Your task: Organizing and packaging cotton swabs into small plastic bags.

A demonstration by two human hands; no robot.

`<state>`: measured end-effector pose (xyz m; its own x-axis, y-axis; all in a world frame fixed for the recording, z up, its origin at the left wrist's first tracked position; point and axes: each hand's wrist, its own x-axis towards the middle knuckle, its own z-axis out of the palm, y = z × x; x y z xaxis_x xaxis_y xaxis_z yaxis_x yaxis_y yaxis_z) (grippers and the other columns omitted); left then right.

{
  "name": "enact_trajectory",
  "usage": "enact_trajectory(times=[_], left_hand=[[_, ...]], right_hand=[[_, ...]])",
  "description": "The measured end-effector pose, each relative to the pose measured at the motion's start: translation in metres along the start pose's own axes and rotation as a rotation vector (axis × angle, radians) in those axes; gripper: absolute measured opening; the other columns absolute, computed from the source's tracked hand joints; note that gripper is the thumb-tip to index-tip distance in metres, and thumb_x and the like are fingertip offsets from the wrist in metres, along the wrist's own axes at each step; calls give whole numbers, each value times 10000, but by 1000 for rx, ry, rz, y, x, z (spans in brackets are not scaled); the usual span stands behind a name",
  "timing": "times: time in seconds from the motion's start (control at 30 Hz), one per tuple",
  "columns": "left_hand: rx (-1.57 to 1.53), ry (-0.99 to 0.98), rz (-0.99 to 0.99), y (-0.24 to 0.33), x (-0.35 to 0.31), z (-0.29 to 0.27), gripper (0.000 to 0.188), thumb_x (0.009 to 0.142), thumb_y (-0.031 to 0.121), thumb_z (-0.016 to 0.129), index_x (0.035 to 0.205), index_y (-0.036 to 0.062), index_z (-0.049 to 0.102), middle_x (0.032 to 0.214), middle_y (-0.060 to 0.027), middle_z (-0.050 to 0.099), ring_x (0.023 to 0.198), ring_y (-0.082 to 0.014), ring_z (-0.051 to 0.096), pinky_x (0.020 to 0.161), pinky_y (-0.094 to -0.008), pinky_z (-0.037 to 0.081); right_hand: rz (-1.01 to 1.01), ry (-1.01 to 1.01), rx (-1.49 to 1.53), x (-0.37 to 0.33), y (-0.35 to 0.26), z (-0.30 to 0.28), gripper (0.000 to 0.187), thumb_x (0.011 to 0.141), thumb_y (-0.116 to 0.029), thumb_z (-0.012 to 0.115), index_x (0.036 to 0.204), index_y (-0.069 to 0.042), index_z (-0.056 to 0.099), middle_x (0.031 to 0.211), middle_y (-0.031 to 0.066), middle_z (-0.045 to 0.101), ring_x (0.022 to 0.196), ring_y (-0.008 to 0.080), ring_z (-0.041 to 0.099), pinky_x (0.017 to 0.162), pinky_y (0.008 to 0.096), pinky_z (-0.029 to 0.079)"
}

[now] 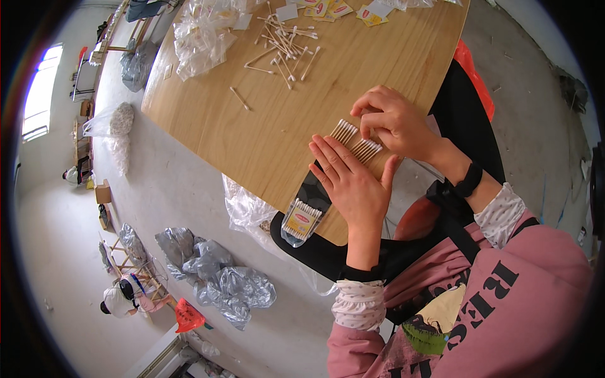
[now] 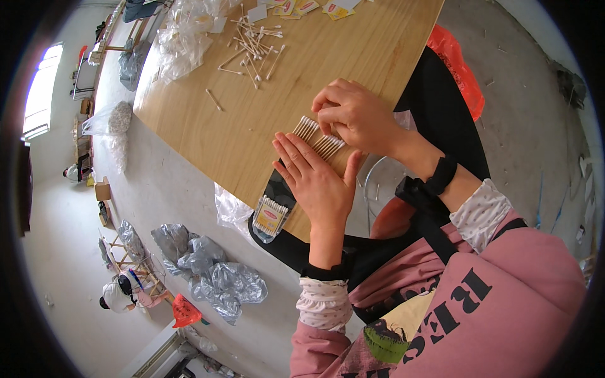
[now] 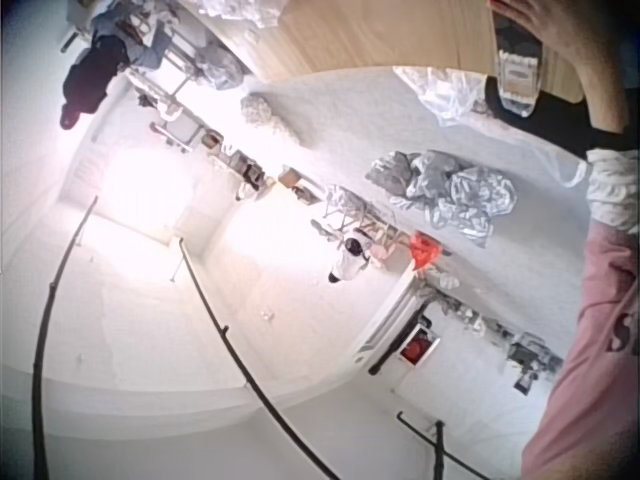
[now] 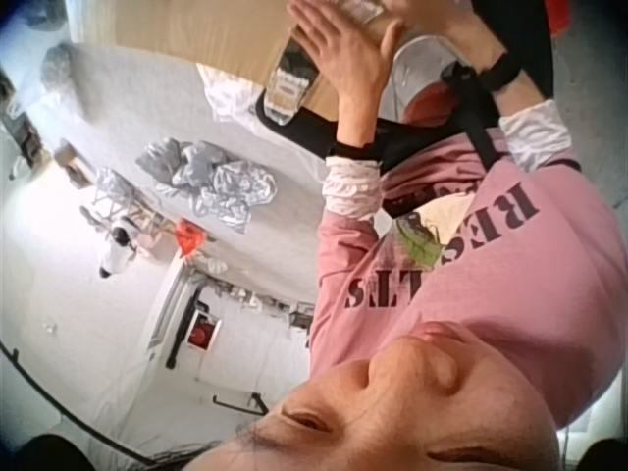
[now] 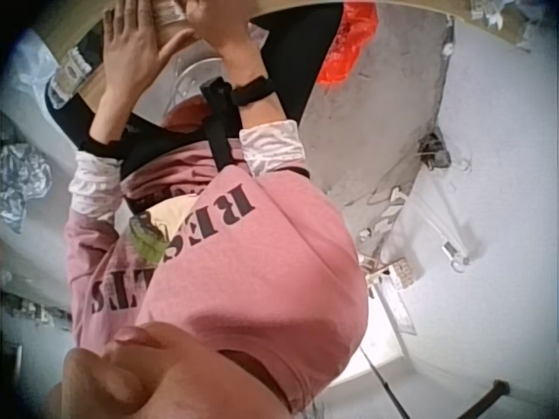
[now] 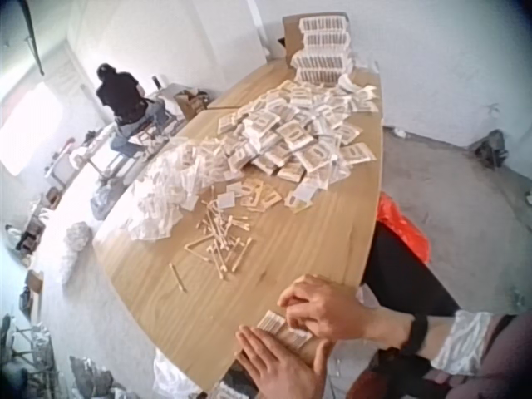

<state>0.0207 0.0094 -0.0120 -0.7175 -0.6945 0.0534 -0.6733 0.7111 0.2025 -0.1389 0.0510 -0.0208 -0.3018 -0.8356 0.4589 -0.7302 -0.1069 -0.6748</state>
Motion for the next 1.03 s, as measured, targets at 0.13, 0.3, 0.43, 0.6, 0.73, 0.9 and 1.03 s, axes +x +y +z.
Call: enact_trajectory(times=[0.13, 0.3, 0.43, 0.6, 0.73, 0.9, 1.03], left_hand=[[-6, 3, -5, -1, 0, -2, 1154, 858, 757, 504, 1504, -141, 174, 1599, -303, 149, 1515, -405, 99, 1209, -521, 106], [-10, 4, -3, -1, 0, -1, 1156, 855, 760, 505, 1502, -141, 179, 1598, -304, 151, 1514, -407, 102, 1208, -521, 109], [-9, 13, -3, -1, 0, 0, 1157, 855, 764, 499, 1501, -142, 182, 1597, -303, 156, 1513, -406, 106, 1209, -518, 107], [-3, 9, -10, -1, 0, -1, 1154, 855, 762, 503, 1501, -141, 185, 1598, -301, 159, 1514, -404, 108, 1210, -514, 106], [-13, 11, -8, -1, 0, -1, 1148, 857, 756, 508, 1498, -142, 193, 1597, -300, 164, 1515, -399, 108, 1211, -511, 105], [-16, 9, -13, 0, 0, -2, 1143, 859, 755, 505, 1497, -142, 197, 1596, -301, 166, 1516, -395, 107, 1212, -508, 94], [-25, 10, -10, -1, 0, -2, 1142, 862, 755, 500, 1500, -139, 189, 1596, -300, 167, 1517, -394, 103, 1214, -507, 87]], right_hand=[[-3, -6, 15, 1, 0, 2, 130, 746, 59, 618, 757, -68, 644, 1016, 37, 629, 971, 239, 591, 835, 352, 495], [63, 42, 34, 1, 0, 4, 163, 751, 62, 622, 838, -66, 673, 1043, 44, 632, 1016, 248, 583, 853, 359, 506], [65, 31, 14, 1, -1, 5, 163, 756, 63, 624, 831, -73, 675, 1054, 40, 632, 1025, 249, 585, 854, 358, 511], [17, -18, -23, 1, -1, 2, 167, 769, 57, 621, 838, -83, 680, 1069, 35, 633, 1049, 249, 580, 863, 359, 512], [57, 10, -8, 2, -3, 2, 170, 776, 43, 625, 863, -89, 687, 1079, 32, 632, 1058, 248, 578, 870, 360, 509], [61, 11, -13, 1, -2, 5, 163, 809, 10, 640, 911, -100, 704, 1097, 31, 632, 1061, 247, 577, 885, 358, 501], [32, 29, -77, 4, -4, 5, 78, 857, -80, 660, 901, -114, 714, 1052, 20, 636, 1012, 228, 590, 881, 352, 489]])
